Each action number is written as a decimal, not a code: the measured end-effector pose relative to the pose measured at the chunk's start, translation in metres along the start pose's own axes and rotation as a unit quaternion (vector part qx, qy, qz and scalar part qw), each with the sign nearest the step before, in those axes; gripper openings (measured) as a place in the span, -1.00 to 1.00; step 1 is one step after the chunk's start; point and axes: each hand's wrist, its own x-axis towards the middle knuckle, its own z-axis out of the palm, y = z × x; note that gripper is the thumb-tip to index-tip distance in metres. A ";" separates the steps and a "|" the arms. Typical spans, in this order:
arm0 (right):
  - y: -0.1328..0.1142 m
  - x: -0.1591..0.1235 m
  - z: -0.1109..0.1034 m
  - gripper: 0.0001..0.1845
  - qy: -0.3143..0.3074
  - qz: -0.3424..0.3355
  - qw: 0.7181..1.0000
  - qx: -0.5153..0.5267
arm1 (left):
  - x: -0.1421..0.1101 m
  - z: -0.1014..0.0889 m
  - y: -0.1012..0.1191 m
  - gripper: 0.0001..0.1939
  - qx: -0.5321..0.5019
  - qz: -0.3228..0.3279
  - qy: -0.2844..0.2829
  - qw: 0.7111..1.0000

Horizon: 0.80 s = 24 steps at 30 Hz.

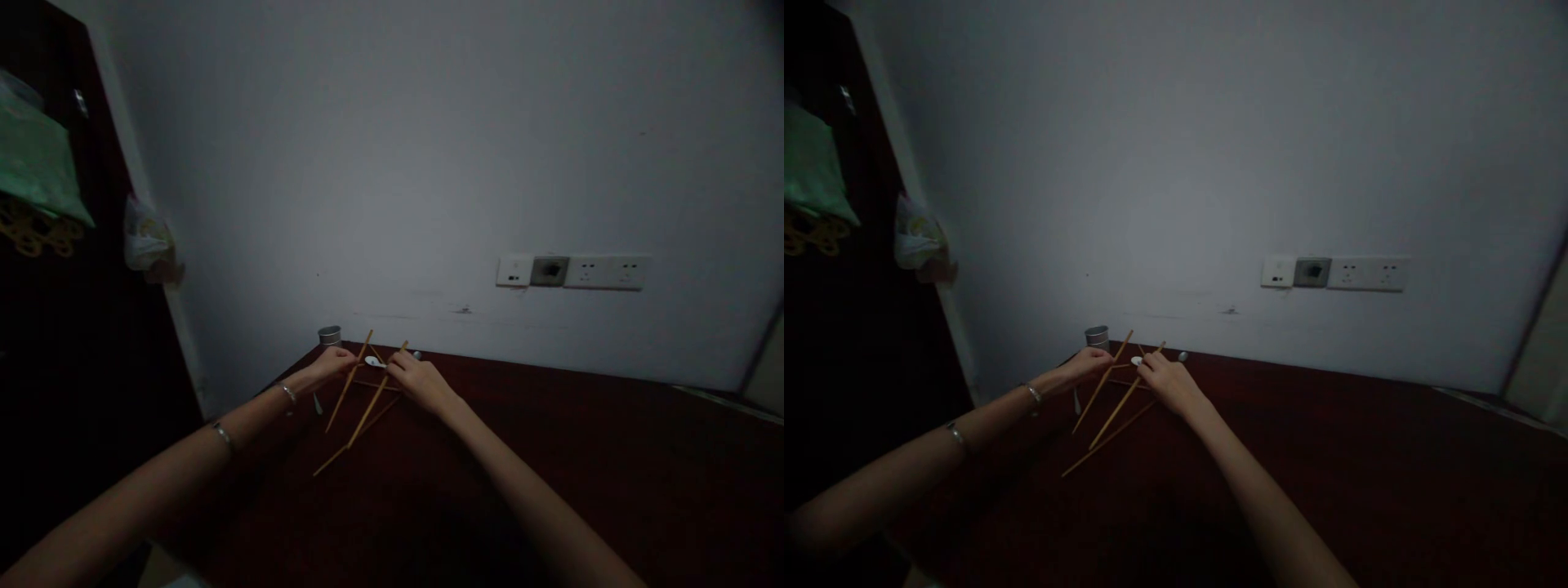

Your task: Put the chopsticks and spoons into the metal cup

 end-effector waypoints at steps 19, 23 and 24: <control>0.082 -0.123 -0.058 -0.80 0.056 0.076 0.993 -0.078 | 0.040 0.194 0.069 -0.80 -0.233 0.056 -0.078 0.968; 0.087 -0.134 -0.052 -0.81 0.051 0.085 0.993 -0.071 | 0.033 0.215 0.068 -0.88 -0.315 0.002 -0.122 0.941; 0.088 -0.137 -0.050 -0.81 0.051 0.087 0.993 -0.066 | 0.032 0.219 0.068 -0.89 -0.331 -0.008 -0.129 0.935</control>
